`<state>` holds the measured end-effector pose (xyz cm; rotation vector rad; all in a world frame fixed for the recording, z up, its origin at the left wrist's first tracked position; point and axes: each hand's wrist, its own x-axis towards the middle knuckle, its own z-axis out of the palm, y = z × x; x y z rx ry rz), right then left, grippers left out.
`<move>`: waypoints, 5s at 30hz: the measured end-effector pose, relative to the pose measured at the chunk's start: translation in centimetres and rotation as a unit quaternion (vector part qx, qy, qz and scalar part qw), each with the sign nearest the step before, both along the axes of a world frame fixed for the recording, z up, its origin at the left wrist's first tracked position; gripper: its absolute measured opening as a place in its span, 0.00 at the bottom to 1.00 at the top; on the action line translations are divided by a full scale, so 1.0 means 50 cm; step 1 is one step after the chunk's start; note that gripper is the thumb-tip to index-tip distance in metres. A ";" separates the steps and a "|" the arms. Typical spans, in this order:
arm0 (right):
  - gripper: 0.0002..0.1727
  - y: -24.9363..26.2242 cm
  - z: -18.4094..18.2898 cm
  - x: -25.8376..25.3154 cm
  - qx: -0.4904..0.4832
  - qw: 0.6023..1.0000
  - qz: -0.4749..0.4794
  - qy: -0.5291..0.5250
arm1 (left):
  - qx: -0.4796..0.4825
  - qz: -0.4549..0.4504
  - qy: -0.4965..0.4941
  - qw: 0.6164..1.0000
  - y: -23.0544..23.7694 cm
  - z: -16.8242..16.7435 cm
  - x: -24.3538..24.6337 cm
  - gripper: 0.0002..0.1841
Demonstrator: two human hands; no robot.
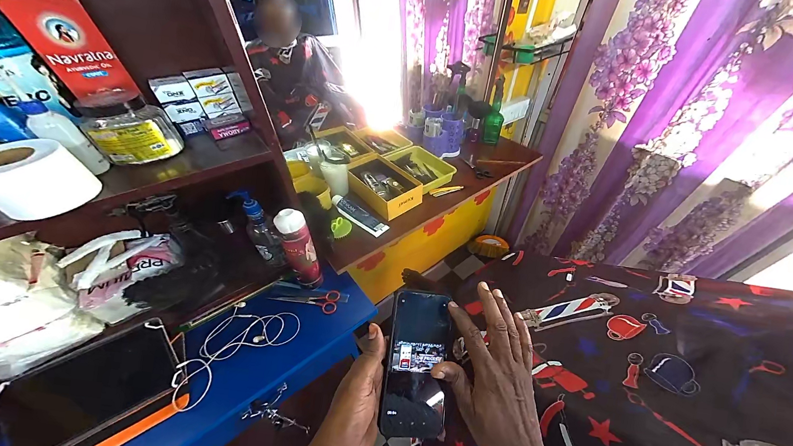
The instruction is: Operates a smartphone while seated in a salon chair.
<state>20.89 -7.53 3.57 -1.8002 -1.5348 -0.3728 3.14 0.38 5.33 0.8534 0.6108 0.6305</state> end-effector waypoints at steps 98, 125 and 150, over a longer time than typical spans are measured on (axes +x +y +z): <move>0.39 -0.064 -0.100 -0.033 -0.011 0.990 0.065 0.127 | 0.008 0.034 0.037 0.999 0.004 -0.019 -0.016 0.37; 0.39 -0.076 -0.113 -0.016 -0.022 0.987 0.054 0.152 | -0.003 0.022 0.039 0.999 0.003 -0.025 -0.004 0.38; 0.37 -0.084 -0.103 -0.016 -0.016 0.989 0.049 0.139 | -0.003 0.025 0.041 0.999 -0.006 -0.022 -0.014 0.38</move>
